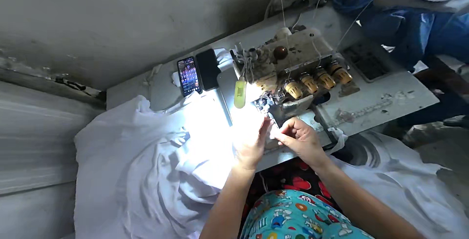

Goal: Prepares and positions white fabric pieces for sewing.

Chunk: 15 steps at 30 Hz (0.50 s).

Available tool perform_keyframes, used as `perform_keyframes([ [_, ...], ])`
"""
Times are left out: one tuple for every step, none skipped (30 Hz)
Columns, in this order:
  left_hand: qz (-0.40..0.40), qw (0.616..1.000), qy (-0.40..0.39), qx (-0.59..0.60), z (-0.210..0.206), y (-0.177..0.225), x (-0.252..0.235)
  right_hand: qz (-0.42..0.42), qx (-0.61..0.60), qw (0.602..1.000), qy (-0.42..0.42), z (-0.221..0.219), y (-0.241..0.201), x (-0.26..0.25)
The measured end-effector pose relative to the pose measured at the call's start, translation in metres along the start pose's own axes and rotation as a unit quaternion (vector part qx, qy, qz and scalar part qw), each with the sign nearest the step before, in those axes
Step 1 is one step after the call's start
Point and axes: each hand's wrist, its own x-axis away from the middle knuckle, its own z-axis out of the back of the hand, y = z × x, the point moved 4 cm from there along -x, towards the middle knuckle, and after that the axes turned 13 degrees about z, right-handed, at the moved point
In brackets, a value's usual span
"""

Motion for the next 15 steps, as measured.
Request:
perform_keyframes([
  [-0.002,1.0,0.005,-0.003,0.001,0.0,0.004,0.004,0.011,1.0,-0.004,0.001,0.001,0.001],
  [-0.002,1.0,0.005,-0.012,0.003,0.001,0.006,0.012,0.025,1.0,-0.012,0.001,0.002,0.003],
  [0.0,1.0,0.001,-0.021,0.005,0.002,0.008,0.026,0.04,0.999,-0.025,0.001,0.002,0.003],
  [0.008,1.0,-0.015,-0.026,0.007,0.005,0.01,0.044,0.056,0.997,-0.037,0.001,0.001,0.004],
  [0.02,0.999,-0.042,-0.027,0.01,0.008,0.012,0.066,0.073,0.994,-0.048,0.002,0.0,0.004],
  [0.032,0.997,-0.065,-0.026,0.013,0.009,0.013,0.091,0.095,0.99,-0.056,0.002,0.0,0.003],
  [0.04,0.996,-0.081,-0.028,0.014,0.01,0.014,0.119,0.13,0.982,-0.06,0.003,0.0,0.001],
  [0.045,0.994,-0.09,-0.038,0.014,0.008,0.014,0.146,0.176,0.972,-0.061,0.003,-0.001,-0.001],
  [0.046,0.993,-0.097,-0.053,0.012,0.007,0.011,0.172,0.223,0.958,-0.061,0.004,-0.001,-0.003],
  [0.048,0.991,-0.106,-0.072,0.011,0.006,0.007,0.195,0.262,0.943,-0.064,0.004,-0.001,-0.006],
  [0.05,0.988,-0.115,-0.087,0.009,0.006,0.003,0.214,0.295,0.929,-0.067,0.003,-0.002,-0.008],
  [0.046,0.988,-0.118,-0.093,0.008,0.005,-0.002,0.227,0.319,0.917,-0.072,0.003,-0.003,-0.01],
  [0.039,0.988,-0.121,-0.089,0.008,0.004,-0.005,0.236,0.338,0.908,-0.075,0.003,-0.004,-0.01],
  [0.033,0.988,-0.124,-0.08,0.007,0.002,-0.007,0.241,0.35,0.902,-0.077,0.003,-0.004,-0.01],
  [0.033,0.988,-0.128,-0.074,0.008,-0.001,-0.009,0.243,0.355,0.899,-0.081,0.003,-0.003,-0.008],
])
